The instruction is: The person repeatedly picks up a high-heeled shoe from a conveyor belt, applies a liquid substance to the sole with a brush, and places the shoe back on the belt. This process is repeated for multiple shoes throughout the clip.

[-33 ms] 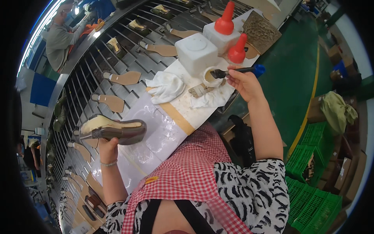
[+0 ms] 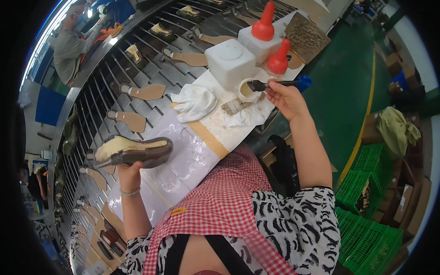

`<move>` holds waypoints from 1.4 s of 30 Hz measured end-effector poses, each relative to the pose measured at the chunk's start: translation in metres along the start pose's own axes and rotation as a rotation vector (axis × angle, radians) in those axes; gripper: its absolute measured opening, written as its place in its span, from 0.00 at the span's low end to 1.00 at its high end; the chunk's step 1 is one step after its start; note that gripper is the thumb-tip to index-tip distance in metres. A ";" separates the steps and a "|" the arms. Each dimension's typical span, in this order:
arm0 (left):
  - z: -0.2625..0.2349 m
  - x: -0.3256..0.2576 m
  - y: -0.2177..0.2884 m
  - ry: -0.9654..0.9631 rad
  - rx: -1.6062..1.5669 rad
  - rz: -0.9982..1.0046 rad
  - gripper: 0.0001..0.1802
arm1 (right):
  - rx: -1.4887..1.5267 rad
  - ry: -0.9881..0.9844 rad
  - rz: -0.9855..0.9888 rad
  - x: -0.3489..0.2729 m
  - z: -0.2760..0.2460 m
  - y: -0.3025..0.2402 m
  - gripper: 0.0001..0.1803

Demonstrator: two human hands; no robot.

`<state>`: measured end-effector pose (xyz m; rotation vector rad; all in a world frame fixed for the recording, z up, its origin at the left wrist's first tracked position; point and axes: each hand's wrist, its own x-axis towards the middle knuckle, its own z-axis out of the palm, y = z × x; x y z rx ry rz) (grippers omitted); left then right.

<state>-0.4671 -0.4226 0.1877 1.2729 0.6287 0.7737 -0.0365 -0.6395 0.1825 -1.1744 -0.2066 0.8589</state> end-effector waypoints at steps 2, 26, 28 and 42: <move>0.017 0.000 -0.010 0.036 0.129 0.102 0.41 | 0.173 0.065 0.096 0.002 -0.004 0.011 0.15; 0.083 -0.033 -0.080 0.097 0.540 0.580 0.42 | -0.183 -0.647 -0.084 -0.133 0.152 0.056 0.10; 0.084 -0.034 -0.079 0.113 0.580 0.569 0.41 | -0.252 -0.702 -0.094 -0.132 0.156 0.058 0.10; 0.090 -0.037 -0.070 0.125 0.647 0.537 0.38 | -0.349 -0.730 -0.354 -0.132 0.156 0.051 0.09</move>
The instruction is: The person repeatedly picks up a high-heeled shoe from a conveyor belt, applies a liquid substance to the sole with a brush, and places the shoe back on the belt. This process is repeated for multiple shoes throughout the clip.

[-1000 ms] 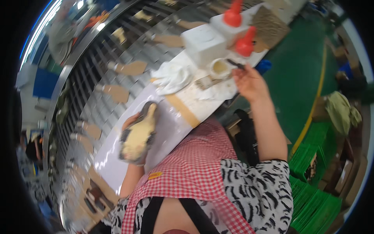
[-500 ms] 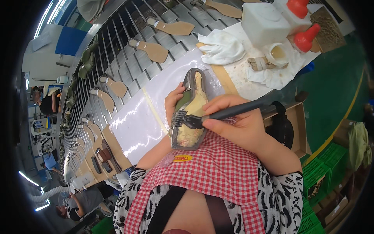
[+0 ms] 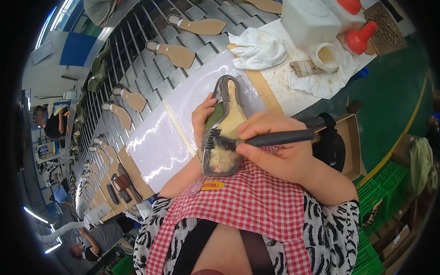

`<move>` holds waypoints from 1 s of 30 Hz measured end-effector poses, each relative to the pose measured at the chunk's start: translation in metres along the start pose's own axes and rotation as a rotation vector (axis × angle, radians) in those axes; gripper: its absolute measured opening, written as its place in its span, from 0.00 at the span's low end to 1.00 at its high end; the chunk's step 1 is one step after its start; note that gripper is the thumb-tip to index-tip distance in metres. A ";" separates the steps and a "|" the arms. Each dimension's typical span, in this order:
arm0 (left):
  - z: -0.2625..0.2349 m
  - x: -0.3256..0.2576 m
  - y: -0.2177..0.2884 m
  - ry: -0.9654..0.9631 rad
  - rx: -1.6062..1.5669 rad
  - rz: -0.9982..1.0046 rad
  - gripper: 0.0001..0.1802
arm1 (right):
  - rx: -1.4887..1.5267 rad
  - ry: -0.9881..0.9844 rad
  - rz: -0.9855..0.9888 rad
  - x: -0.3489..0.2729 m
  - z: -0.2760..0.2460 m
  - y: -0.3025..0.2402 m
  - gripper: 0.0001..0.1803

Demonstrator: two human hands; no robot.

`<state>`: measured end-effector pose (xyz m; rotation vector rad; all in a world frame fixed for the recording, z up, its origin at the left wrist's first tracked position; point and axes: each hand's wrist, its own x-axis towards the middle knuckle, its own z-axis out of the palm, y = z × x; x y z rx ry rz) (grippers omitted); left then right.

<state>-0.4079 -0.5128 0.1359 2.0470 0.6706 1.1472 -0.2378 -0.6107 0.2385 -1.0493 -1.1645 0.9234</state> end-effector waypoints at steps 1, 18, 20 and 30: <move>0.000 -0.001 0.000 0.000 0.000 -0.002 0.37 | -0.228 0.073 -0.087 0.001 -0.001 0.000 0.08; -0.059 0.038 -0.024 -0.467 -1.032 -0.648 0.55 | 0.729 0.232 0.296 0.020 -0.013 0.001 0.12; -0.057 0.038 -0.021 -0.606 -1.031 -0.693 0.54 | 0.703 0.232 0.292 0.021 -0.007 0.004 0.11; -0.051 0.042 -0.004 -0.855 -0.994 -0.654 0.54 | -0.188 0.136 -0.256 0.014 0.014 0.002 0.11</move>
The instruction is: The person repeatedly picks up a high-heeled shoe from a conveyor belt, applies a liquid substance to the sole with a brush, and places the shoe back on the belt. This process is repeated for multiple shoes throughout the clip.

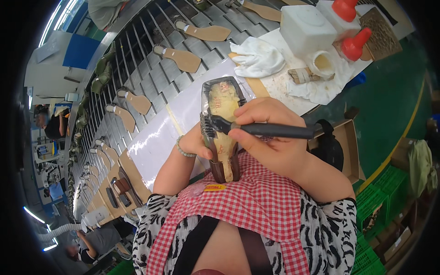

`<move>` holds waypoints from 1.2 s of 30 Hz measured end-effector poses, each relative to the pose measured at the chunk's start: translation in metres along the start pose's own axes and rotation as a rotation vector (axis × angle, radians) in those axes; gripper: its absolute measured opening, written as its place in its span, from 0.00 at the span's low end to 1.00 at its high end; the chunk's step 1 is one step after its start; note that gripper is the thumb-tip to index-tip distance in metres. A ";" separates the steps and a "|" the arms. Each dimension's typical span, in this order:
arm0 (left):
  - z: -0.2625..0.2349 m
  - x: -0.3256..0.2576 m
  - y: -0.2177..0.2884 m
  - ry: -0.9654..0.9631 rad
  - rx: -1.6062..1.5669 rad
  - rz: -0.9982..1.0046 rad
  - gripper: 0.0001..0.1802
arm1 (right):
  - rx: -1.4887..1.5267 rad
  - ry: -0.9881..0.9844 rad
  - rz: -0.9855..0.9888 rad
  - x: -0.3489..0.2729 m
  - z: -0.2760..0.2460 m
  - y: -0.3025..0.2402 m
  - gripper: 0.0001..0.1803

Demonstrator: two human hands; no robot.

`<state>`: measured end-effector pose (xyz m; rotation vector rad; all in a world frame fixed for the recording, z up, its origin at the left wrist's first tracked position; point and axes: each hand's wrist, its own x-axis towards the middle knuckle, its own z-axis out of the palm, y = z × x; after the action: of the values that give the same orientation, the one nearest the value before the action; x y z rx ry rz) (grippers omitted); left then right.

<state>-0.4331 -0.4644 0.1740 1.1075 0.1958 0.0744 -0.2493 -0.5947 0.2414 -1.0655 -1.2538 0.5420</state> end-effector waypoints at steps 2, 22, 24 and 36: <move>0.002 0.000 -0.001 -0.004 -0.012 0.006 0.54 | 0.037 -0.037 0.048 -0.003 -0.001 -0.004 0.11; 0.005 0.002 0.002 -0.128 0.033 -0.043 0.53 | 0.122 -0.098 0.159 0.008 -0.017 -0.012 0.08; 0.005 0.002 0.000 -0.101 0.037 -0.026 0.54 | 0.028 -0.077 0.094 0.009 -0.017 -0.010 0.08; -0.014 0.008 -0.042 -0.033 -0.227 0.036 0.55 | 0.112 0.070 0.179 0.000 -0.047 -0.006 0.11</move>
<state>-0.4299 -0.4699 0.1299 0.8858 0.1341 0.1076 -0.2066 -0.6132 0.2491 -1.0987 -1.0610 0.6977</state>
